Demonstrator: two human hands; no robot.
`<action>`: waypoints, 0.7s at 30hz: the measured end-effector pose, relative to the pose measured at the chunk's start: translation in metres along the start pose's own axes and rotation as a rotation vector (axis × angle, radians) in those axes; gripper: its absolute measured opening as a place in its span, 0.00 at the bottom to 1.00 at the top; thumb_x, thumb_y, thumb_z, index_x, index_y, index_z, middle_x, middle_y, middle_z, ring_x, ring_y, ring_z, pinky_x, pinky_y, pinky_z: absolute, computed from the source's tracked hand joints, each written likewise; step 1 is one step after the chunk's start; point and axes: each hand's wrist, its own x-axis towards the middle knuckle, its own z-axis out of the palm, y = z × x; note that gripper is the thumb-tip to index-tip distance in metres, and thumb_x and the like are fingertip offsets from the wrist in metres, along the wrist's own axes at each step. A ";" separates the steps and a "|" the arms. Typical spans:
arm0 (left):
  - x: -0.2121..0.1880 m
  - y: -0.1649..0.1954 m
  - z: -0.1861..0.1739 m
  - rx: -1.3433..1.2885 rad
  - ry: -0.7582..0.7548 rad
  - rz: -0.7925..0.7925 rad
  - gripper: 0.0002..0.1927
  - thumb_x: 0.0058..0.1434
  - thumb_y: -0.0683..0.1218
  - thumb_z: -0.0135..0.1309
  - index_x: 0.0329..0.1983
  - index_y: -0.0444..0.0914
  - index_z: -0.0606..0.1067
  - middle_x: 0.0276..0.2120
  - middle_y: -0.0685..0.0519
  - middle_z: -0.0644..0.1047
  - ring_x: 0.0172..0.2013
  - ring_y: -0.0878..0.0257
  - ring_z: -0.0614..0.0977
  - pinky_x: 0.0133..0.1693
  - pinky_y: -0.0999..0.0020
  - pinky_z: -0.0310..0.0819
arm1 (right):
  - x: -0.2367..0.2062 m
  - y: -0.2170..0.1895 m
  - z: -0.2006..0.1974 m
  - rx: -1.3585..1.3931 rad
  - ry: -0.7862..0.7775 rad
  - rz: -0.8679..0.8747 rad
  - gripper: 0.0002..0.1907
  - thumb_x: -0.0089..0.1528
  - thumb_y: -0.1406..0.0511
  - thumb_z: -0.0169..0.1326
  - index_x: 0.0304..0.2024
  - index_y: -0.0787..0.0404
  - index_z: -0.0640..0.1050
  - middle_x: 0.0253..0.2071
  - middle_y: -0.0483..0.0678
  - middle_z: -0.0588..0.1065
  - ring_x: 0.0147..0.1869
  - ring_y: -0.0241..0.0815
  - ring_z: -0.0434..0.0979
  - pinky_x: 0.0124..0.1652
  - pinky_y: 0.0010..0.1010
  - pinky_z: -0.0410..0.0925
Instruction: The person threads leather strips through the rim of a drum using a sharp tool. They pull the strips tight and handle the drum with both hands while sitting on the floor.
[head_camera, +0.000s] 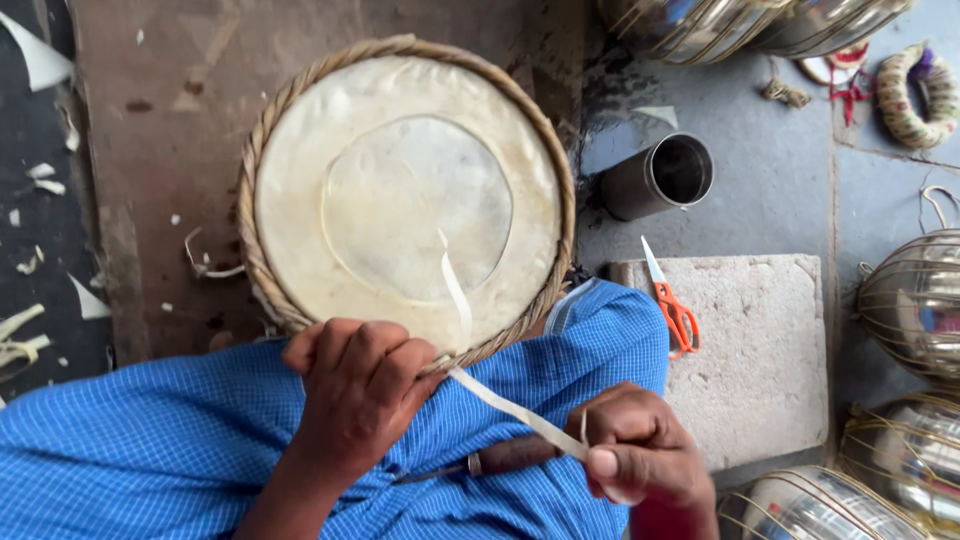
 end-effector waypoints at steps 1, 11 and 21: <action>0.000 0.001 -0.002 0.019 -0.019 0.009 0.20 0.50 0.50 0.71 0.43 0.51 0.74 0.38 0.61 0.70 0.43 0.60 0.72 0.50 0.53 0.53 | -0.003 -0.005 -0.005 -0.069 -0.029 0.101 0.23 0.70 0.57 0.54 0.22 0.62 0.73 0.21 0.46 0.71 0.22 0.38 0.69 0.26 0.33 0.59; 0.008 0.008 -0.005 -0.004 -0.027 -0.004 0.12 0.54 0.49 0.68 0.39 0.53 0.79 0.33 0.67 0.70 0.40 0.66 0.72 0.49 0.57 0.51 | 0.046 0.025 0.053 -0.757 0.294 0.279 0.22 0.60 0.52 0.57 0.39 0.66 0.81 0.32 0.49 0.79 0.33 0.39 0.80 0.31 0.28 0.72; 0.010 0.011 -0.008 -0.015 -0.066 -0.051 0.12 0.52 0.48 0.68 0.39 0.52 0.79 0.33 0.65 0.71 0.41 0.63 0.73 0.50 0.57 0.53 | 0.029 0.075 0.040 0.031 0.436 0.386 0.17 0.65 0.60 0.58 0.26 0.64 0.79 0.22 0.46 0.77 0.21 0.30 0.67 0.21 0.23 0.59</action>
